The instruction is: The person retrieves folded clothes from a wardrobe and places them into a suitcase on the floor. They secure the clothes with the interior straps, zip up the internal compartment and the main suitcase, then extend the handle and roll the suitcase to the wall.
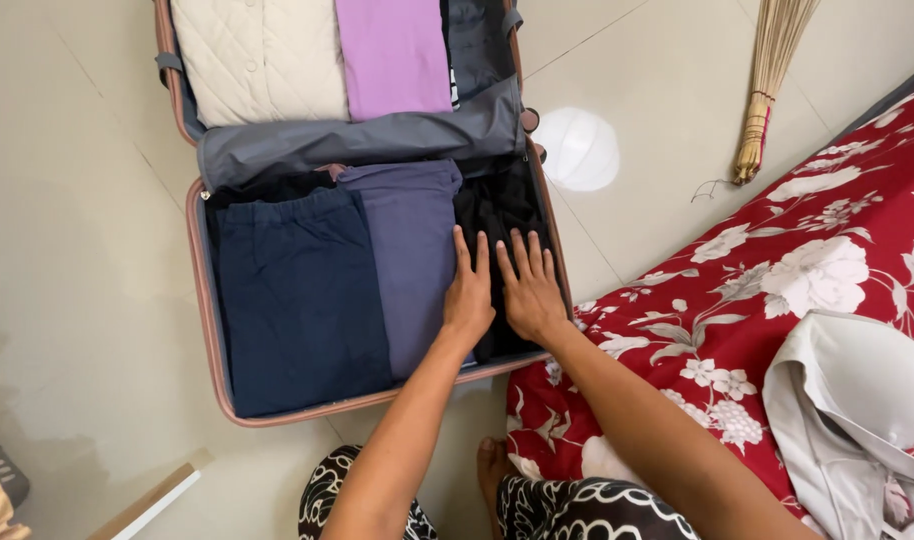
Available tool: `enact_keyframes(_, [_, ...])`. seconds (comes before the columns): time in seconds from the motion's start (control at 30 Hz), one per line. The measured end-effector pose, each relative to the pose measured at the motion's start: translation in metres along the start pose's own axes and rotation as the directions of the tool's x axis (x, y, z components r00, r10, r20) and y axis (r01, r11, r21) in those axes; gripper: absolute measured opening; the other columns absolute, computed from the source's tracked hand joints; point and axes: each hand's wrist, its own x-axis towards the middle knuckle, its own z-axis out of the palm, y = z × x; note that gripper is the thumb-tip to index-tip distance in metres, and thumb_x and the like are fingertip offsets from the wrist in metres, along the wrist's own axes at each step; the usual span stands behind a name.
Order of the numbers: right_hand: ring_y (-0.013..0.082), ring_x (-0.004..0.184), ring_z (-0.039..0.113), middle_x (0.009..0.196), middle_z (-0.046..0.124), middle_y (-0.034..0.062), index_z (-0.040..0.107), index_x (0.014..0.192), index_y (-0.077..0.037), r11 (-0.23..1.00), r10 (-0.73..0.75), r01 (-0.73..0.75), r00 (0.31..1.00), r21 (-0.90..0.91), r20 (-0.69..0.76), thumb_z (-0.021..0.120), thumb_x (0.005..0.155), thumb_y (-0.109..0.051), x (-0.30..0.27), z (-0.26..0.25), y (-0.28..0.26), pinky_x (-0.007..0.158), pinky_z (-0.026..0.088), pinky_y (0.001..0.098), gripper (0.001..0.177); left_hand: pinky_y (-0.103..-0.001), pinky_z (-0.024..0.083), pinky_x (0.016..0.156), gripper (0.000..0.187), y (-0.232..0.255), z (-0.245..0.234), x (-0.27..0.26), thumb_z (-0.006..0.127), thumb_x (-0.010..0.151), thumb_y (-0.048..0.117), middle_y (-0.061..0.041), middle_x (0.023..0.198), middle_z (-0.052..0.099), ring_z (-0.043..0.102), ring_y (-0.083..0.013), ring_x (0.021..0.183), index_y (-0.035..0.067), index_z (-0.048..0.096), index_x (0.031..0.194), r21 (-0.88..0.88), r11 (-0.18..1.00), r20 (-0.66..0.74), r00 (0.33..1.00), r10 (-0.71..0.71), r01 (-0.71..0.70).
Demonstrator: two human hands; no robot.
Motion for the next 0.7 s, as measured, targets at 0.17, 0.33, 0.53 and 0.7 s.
enact_keyframes(0.17, [0.0439, 0.157, 0.010, 0.171, 0.014, 0.0193, 0.030, 0.162, -0.004, 0.998, -0.059, 0.057, 0.994, -0.023, -0.095, 0.050, 0.094, -0.011, 0.023, 0.039, 0.030, 0.126, 0.013, 0.0569, 0.071, -0.040, 0.059, 0.088, 0.075, -0.016, 0.016, 0.000, 0.065, 0.075, -0.019, -0.023, 0.169, 0.011, 0.053, -0.0445, 0.134, 0.003, 0.051, 0.145, -0.231, 0.966, -0.177, 0.982, 0.072, -0.113])
enact_keyframes(0.33, [0.0436, 0.158, 0.012, 0.172, 0.016, 0.0139, 0.030, 0.162, -0.005, 0.997, -0.069, 0.061, 0.984, -0.055, -0.165, 0.051, 0.096, -0.012, 0.046, 0.053, 0.041, 0.127, 0.014, 0.0575, 0.070, -0.042, 0.055, 0.100, 0.059, -0.020, 0.012, 0.035, 0.062, 0.080, -0.018, -0.018, 0.166, 0.033, 0.057, -0.0415, 0.132, -0.002, 0.061, 0.137, -0.291, 0.935, -0.280, 0.953, 0.118, -0.201])
enact_keyframes(0.53, [0.0420, 0.159, 0.014, 0.174, 0.017, 0.0089, 0.031, 0.164, -0.005, 0.998, -0.063, 0.058, 0.977, -0.030, -0.205, 0.050, 0.098, -0.010, 0.081, 0.074, 0.060, 0.130, 0.015, 0.0551, 0.068, -0.048, 0.039, 0.123, 0.053, -0.039, 0.007, 0.048, 0.062, 0.093, 0.003, -0.018, 0.168, 0.030, 0.042, -0.0402, 0.148, -0.003, 0.056, 0.145, 0.096, 0.957, -0.235, 0.928, 0.288, -0.273])
enact_keyframes(0.7, [0.0445, 0.157, 0.013, 0.173, 0.016, 0.0114, 0.028, 0.164, -0.003, 0.999, -0.045, 0.047, 0.997, 0.027, -0.068, 0.049, 0.095, -0.007, 0.096, 0.080, 0.067, 0.128, 0.014, 0.0529, 0.072, -0.062, 0.000, 0.121, 0.096, -0.019, -0.022, 0.031, 0.059, 0.088, 0.060, -0.019, 0.169, 0.007, 0.002, -0.0330, 0.156, -0.005, 0.034, 0.155, 0.583, 0.775, 0.167, 0.970, 0.179, -0.243])
